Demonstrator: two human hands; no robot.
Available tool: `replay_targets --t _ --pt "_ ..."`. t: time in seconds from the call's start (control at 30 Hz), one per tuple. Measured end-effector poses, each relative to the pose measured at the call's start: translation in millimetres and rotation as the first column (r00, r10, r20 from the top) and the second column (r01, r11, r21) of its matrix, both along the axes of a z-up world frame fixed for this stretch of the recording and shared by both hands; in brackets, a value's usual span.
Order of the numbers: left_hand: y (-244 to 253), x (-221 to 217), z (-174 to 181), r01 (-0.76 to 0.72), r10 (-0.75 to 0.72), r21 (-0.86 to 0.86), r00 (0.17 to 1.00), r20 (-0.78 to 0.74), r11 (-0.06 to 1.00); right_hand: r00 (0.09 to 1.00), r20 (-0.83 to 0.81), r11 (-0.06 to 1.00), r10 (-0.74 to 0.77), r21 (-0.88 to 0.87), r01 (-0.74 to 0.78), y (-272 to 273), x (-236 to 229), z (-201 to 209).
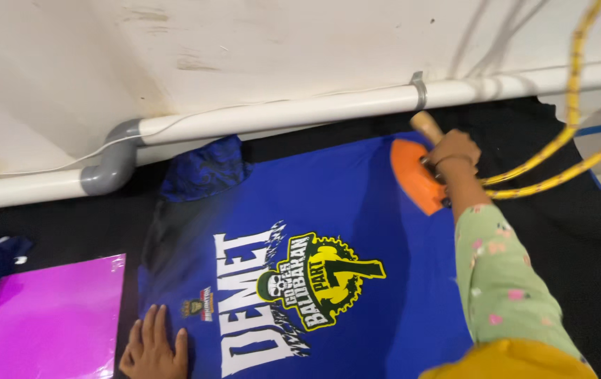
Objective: The person irons a striped t-shirt and a blue jersey by hand, using a folding template to fold them into a stack.
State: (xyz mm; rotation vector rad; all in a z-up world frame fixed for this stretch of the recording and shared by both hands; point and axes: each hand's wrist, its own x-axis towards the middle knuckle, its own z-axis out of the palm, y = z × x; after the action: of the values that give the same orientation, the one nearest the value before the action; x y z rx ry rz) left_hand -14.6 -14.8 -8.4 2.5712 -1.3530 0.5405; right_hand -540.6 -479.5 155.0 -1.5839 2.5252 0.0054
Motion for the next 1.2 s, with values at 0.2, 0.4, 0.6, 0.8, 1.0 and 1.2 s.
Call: replay_targets --t 0.2,0.4,0.6,0.8,1.0,1.2 --pt "0 18 -22 0.068 -0.068 -0.007 0.997 -0.03 0.998 0.997 -0.016 0.994 0.077 0.082 -0.075 12 -84 -12" --pt "-3 34 -33 0.374 -0.317 -0.284 0.921 0.226 0.883 0.766 -0.049 0.743 0.641 0.293 -0.602 215 -126 -3" --pt "6 19 -42 0.33 -0.357 -0.335 0.934 -0.02 0.882 0.72 -0.049 0.707 0.692 0.248 -0.663 390 -201 -22" --pt "-4 3 -44 0.195 -0.183 -0.191 0.98 0.079 0.962 0.996 -0.088 0.976 0.008 0.219 0.011 363 -275 12" --pt "-129 -133 44 0.135 -0.175 0.496 0.984 0.036 0.858 0.675 -0.728 0.84 -0.123 -0.438 -0.32 369 -304 -37" --pt "-294 -301 6 0.68 -0.68 0.044 0.733 -0.024 0.732 0.983 -0.182 0.943 -0.035 -0.332 -0.027 467 -238 -149"
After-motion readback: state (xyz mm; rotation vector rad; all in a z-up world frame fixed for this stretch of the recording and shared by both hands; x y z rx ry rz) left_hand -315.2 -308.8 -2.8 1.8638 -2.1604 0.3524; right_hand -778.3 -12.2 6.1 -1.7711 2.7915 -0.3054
